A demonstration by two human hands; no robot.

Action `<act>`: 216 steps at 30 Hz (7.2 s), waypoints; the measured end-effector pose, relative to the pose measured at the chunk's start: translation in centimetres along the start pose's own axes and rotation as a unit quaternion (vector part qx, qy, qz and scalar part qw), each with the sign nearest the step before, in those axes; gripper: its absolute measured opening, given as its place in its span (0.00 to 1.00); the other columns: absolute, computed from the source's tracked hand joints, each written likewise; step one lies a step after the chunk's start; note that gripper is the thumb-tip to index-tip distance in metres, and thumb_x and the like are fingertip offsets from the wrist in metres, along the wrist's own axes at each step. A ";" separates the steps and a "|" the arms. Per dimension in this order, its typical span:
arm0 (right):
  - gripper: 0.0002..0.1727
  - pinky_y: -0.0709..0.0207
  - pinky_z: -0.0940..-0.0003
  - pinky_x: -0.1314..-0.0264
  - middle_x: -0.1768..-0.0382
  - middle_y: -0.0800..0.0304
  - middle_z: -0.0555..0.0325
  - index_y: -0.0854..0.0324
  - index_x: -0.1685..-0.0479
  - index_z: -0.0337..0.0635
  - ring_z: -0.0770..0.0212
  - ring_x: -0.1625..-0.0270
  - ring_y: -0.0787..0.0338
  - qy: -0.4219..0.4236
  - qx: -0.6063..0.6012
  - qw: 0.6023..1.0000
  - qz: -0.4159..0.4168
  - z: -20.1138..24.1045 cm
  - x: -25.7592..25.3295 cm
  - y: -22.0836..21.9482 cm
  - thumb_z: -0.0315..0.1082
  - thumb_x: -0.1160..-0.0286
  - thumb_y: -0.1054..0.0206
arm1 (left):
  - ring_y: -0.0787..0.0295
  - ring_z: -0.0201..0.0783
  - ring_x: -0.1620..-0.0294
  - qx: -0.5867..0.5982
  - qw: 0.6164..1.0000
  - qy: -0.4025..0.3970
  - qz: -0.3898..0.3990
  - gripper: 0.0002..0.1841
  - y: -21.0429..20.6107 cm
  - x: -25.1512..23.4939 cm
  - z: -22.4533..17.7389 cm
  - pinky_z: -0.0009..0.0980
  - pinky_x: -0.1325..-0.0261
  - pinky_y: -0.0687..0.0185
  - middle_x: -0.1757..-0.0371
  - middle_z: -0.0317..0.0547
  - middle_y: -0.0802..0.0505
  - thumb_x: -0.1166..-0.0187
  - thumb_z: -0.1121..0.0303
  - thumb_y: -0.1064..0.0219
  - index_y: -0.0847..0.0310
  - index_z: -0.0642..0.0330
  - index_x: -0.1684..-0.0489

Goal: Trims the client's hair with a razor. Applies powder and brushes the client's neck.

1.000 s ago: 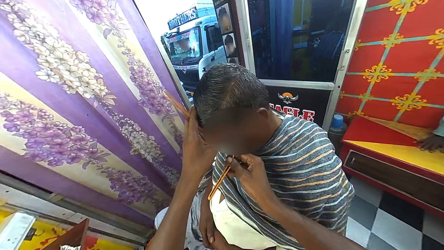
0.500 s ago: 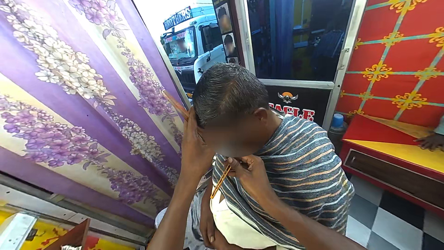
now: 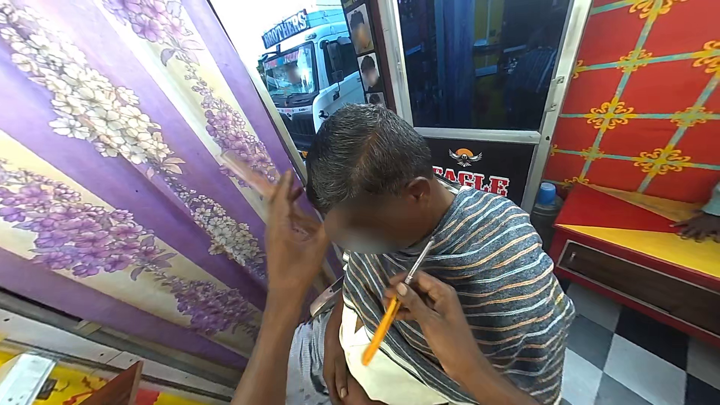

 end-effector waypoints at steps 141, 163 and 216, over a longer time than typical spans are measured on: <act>0.19 0.19 0.65 0.45 0.48 0.15 0.40 0.09 0.42 0.37 0.53 0.46 0.15 0.301 0.545 0.724 -0.298 6.6 4.9 17.6 0.34 0.17 0.44 | 0.08 0.32 0.56 -0.202 0.952 -0.226 0.039 0.13 -2.1 5.8 -2.2 0.45 0.41 0.27 0.55 0.34 0.03 0.15 0.61 0.39 0.05 0.43 0.52; 0.16 0.13 0.63 0.60 0.60 0.08 0.55 0.19 0.41 0.38 0.62 0.64 0.09 0.074 0.144 0.980 0.111 1.3 1.4 2.9 0.42 0.14 0.36 | 0.14 0.57 0.47 -0.283 0.925 -0.253 0.001 0.17 -2.0 -1.0 -10.6 0.56 0.47 0.29 0.41 0.62 0.11 0.13 0.69 0.43 0.12 0.61 0.35; 0.10 0.06 0.66 0.51 0.60 0.06 0.54 0.15 0.50 0.36 0.64 0.61 0.03 -0.033 -0.027 0.999 0.024 1.9 -5.9 -2.3 0.34 0.13 0.37 | 0.58 0.63 0.05 -0.371 0.902 -0.218 0.039 0.56 -6.6 -2.0 -7.8 0.68 0.11 0.68 0.06 0.61 0.46 0.32 0.35 0.32 0.52 0.59 0.05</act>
Point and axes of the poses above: each hand's wrist, its own x-axis away from the middle knuckle, its own y-axis out of the back of the hand, z = x × y, the point moved 2 cm from there along -x, towards the middle knuckle
